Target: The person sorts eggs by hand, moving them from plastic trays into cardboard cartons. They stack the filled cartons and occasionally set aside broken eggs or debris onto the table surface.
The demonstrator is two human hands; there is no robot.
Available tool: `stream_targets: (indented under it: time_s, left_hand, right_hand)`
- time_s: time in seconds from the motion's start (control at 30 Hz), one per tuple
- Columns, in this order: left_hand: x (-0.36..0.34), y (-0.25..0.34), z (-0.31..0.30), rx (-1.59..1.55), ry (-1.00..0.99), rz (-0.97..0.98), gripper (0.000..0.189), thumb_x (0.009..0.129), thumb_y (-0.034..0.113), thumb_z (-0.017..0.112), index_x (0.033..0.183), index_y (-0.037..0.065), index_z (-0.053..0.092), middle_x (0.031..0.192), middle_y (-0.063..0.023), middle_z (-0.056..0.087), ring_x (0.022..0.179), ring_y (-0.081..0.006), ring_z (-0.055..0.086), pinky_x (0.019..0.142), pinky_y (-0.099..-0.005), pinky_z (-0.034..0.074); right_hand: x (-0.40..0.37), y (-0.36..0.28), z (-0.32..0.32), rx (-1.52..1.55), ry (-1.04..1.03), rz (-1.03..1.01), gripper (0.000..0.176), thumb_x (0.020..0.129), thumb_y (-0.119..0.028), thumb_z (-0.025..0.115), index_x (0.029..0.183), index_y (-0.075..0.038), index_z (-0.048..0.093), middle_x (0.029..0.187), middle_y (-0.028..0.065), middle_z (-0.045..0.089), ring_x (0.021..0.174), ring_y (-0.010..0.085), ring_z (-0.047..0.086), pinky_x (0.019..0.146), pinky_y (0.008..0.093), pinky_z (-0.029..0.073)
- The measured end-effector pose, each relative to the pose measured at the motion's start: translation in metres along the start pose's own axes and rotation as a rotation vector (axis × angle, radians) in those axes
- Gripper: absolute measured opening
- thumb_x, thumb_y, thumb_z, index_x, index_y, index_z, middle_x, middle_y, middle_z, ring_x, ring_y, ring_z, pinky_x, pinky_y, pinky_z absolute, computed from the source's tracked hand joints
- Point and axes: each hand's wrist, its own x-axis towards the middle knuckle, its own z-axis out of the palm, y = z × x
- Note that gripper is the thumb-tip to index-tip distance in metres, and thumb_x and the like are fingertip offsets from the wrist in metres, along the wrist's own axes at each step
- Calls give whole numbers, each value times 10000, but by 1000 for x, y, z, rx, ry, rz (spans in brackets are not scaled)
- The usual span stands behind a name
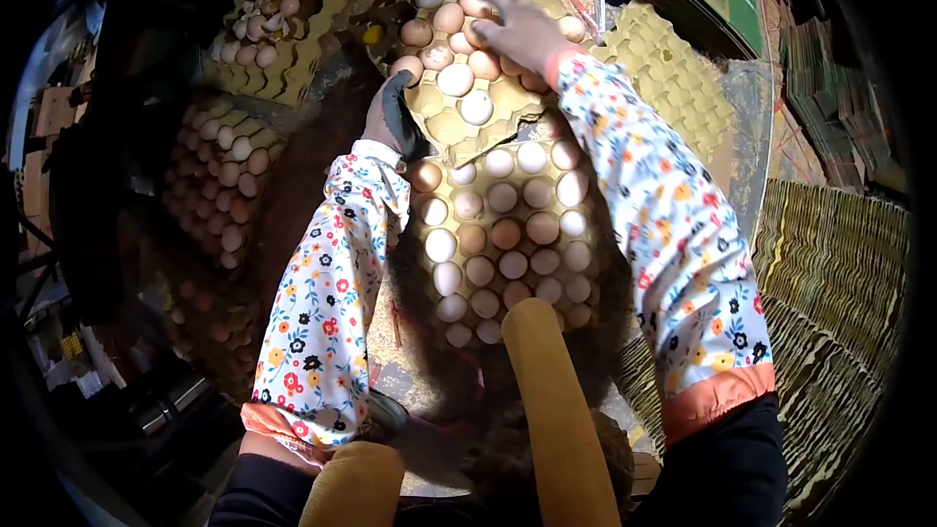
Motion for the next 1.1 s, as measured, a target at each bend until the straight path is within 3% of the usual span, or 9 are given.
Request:
stream_targets:
  time_s: [0.07, 0.27, 0.37, 0.47, 0.63, 0.7, 0.87, 1.0, 1.1]
  left_hand:
    - [-7, 0, 9, -46, -56, 41, 438, 953, 338, 507, 1262, 28, 509, 1236, -129, 581, 1111, -284, 578, 998, -419, 450]
    - [-21, 9, 32, -92, -59, 39, 561, 990, 499, 361, 1299, 45, 476, 1220, -134, 580, 1063, -261, 593, 945, -379, 473]
    - [-6, 2, 10, -29, -38, 97, 611, 993, 525, 312, 1361, 49, 415, 1283, -137, 549, 1121, -280, 573, 985, -386, 454]
    - [-6, 2, 9, -137, -168, 70, 615, 995, 520, 307, 1380, 50, 398, 1291, -133, 546, 1149, -281, 556, 999, -385, 444]
    - [-20, 1, 28, 12, 89, 107, 440, 993, 354, 432, 1256, 17, 540, 1202, -101, 605, 1051, -210, 589, 913, -322, 472]
    - [-6, 0, -14, 802, -155, 438, 404, 962, 292, 516, 1251, 10, 541, 1210, -100, 604, 1072, -222, 587, 938, -330, 466]
    - [35, -18, -68, 414, -223, 184, 144, 877, 69, 542, 961, -19, 619, 963, -77, 645, 890, -163, 616, 808, -311, 514]
    - [14, -18, -50, 668, -155, 440, 189, 905, 64, 493, 1008, -37, 614, 1001, -79, 642, 893, -160, 617, 805, -309, 522]
    - [-55, 9, 22, 328, -104, 278, 272, 913, 77, 485, 1129, -62, 575, 1099, -108, 630, 1007, -205, 615, 907, -333, 509]
  right_hand:
    - [-2, -6, 3, -79, -334, 134, 404, 847, -347, 604, 1110, -42, 614, 1021, 202, 645, 972, 329, 610, 854, 399, 465]
    - [-19, -40, -15, 372, -210, 294, 242, 856, -249, 592, 954, -41, 666, 876, 134, 673, 818, 278, 640, 753, 356, 488]
    - [-29, -24, -11, -174, 86, 188, 369, 855, -322, 584, 1102, -52, 631, 1012, 172, 661, 940, 345, 624, 834, 407, 484]
    - [-56, -30, -24, -338, -521, 381, 415, 851, -363, 523, 1135, -73, 609, 1141, 172, 616, 1098, 344, 555, 967, 433, 411]
    - [-86, -37, -35, -141, -153, 334, 422, 867, -268, 548, 1227, -50, 568, 1160, 180, 608, 1129, 336, 532, 1010, 436, 371]
    - [-94, -28, -32, -380, -71, 199, 413, 856, -216, 560, 1244, -73, 555, 1153, 162, 610, 1116, 320, 541, 1035, 432, 351]
    - [-110, -13, -64, -799, -442, 55, 485, 845, -113, 526, 1327, -116, 480, 1164, 96, 608, 1207, 258, 493, 1130, 457, 231]
    - [-119, -9, -133, -1054, -693, 372, 457, 849, -114, 513, 1305, -132, 512, 1238, 96, 592, 1194, 254, 518, 1136, 437, 216]
    - [-149, 0, -154, -611, -561, 475, 519, 826, -236, 594, 1309, -76, 496, 1284, 177, 548, 1203, 340, 499, 1090, 438, 295]
